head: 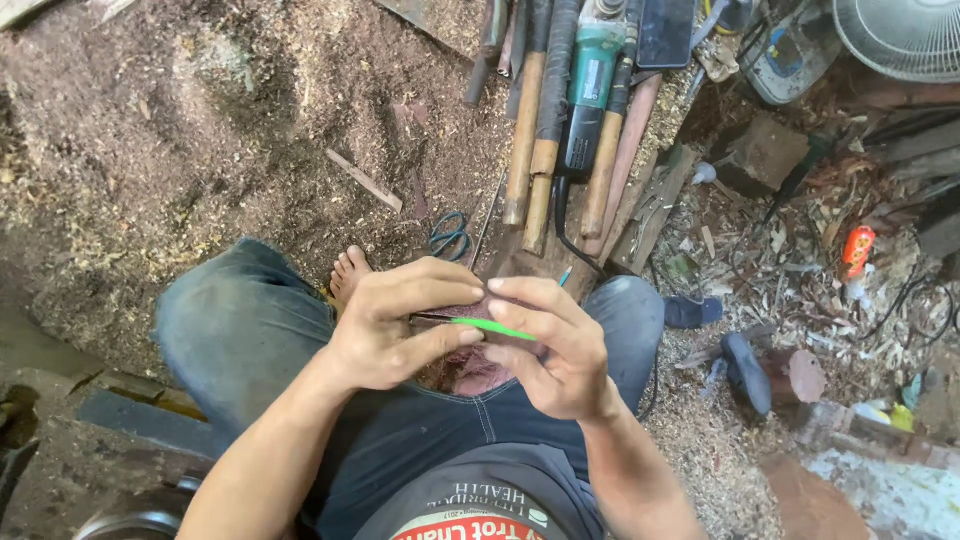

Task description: Cutting and shaping pieces of sandpaper using scissors.

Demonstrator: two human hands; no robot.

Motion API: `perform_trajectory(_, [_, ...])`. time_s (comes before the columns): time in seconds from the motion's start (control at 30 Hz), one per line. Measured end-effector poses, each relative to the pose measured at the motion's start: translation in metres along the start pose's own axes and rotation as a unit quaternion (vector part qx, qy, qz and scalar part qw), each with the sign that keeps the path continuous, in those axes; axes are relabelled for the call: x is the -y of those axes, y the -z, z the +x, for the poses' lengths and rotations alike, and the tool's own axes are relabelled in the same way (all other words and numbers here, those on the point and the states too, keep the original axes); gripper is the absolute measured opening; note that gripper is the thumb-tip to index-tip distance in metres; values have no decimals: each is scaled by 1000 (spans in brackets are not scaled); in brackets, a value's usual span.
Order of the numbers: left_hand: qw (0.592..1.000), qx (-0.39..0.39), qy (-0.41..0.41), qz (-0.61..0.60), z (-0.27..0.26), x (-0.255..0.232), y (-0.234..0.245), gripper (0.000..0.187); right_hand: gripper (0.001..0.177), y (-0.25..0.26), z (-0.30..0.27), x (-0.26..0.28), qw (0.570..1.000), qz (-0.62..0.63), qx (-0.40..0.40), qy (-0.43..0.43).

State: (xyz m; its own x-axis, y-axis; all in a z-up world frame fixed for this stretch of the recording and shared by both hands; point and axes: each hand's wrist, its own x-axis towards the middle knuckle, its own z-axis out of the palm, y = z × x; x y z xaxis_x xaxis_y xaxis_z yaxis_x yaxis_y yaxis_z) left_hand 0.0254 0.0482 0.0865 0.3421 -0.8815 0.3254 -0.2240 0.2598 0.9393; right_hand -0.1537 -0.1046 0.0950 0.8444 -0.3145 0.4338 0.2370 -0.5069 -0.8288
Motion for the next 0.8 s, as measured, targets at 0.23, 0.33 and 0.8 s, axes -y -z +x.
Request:
perform_trajectory(0.23, [997,-47,-56,-16,-9,-7,-18,29,55,1,-8,-2,975,189,-63,-101])
perform_trajectory(0.33, [994,-78,-70,-4,-14,-9,-20,28,51,3,-3,3,993,111,32,40])
perform_trajectory(0.8, [995,-29,-94,31,-7,-29,-28,39,20,0,-19,17,998,61,-33,8])
